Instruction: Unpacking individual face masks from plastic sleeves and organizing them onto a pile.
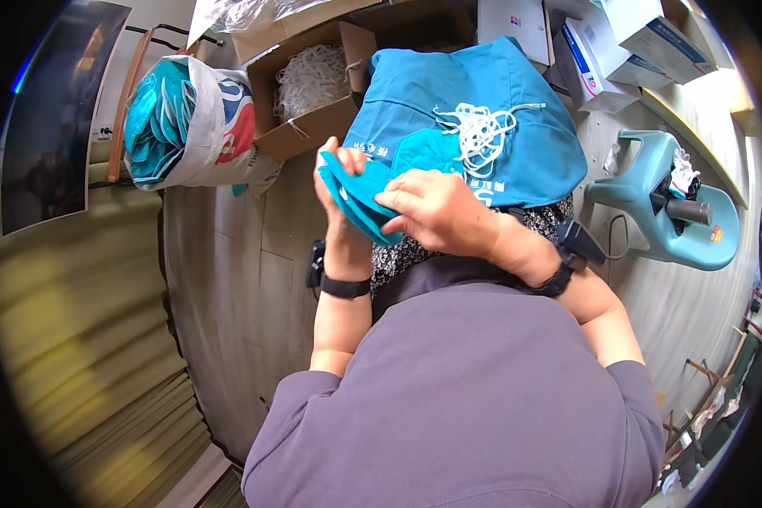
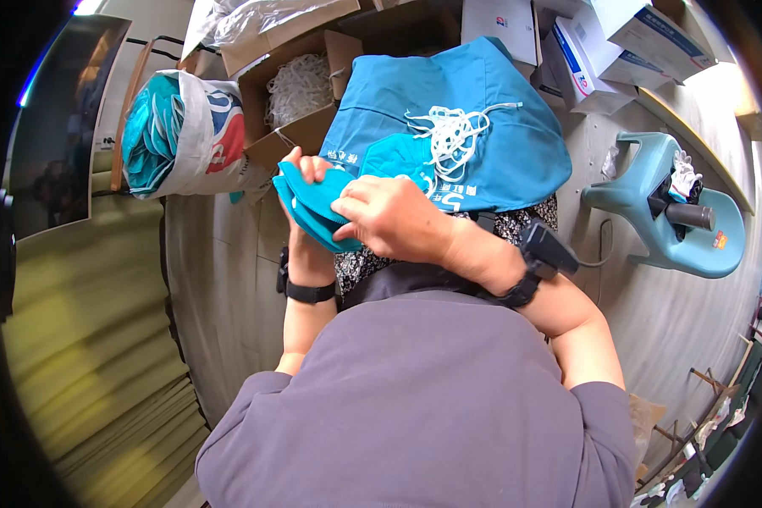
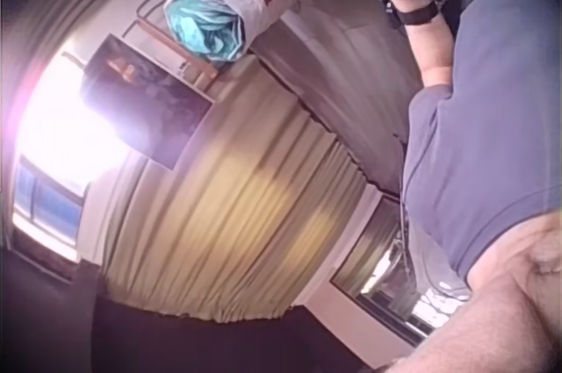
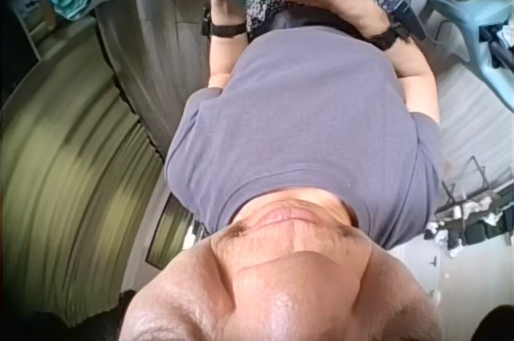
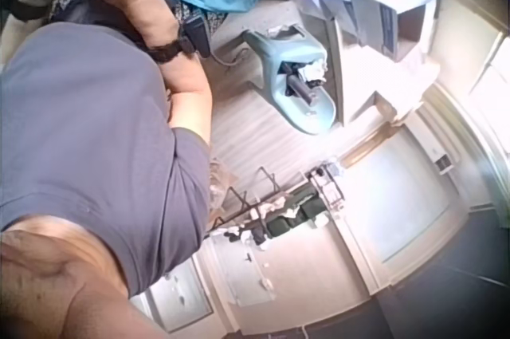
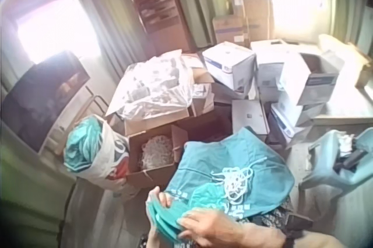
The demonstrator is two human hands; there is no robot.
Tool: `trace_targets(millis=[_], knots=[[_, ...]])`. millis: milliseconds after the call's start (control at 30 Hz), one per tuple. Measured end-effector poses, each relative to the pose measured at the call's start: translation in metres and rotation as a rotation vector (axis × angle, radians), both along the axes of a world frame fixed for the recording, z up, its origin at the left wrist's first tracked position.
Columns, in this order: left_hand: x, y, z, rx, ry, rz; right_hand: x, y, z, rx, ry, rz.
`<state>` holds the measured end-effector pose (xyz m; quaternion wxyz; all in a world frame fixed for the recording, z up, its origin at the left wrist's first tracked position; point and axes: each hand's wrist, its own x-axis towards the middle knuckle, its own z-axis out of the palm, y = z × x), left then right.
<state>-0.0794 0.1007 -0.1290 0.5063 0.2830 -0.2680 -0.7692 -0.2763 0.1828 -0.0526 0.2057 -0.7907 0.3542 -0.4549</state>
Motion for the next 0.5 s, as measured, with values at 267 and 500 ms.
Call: trace_targets(millis=[267, 500], knots=[[0.005, 0.009, 0.074, -0.006, -0.965, -0.063, -0.058, -0.064, -0.077, 0.348, 0.138, -0.341], [-0.030, 0.017, 0.035, -0.263, -1.316, -0.228, -0.063, -0.072, -0.072, 0.470, 0.098, -0.231]])
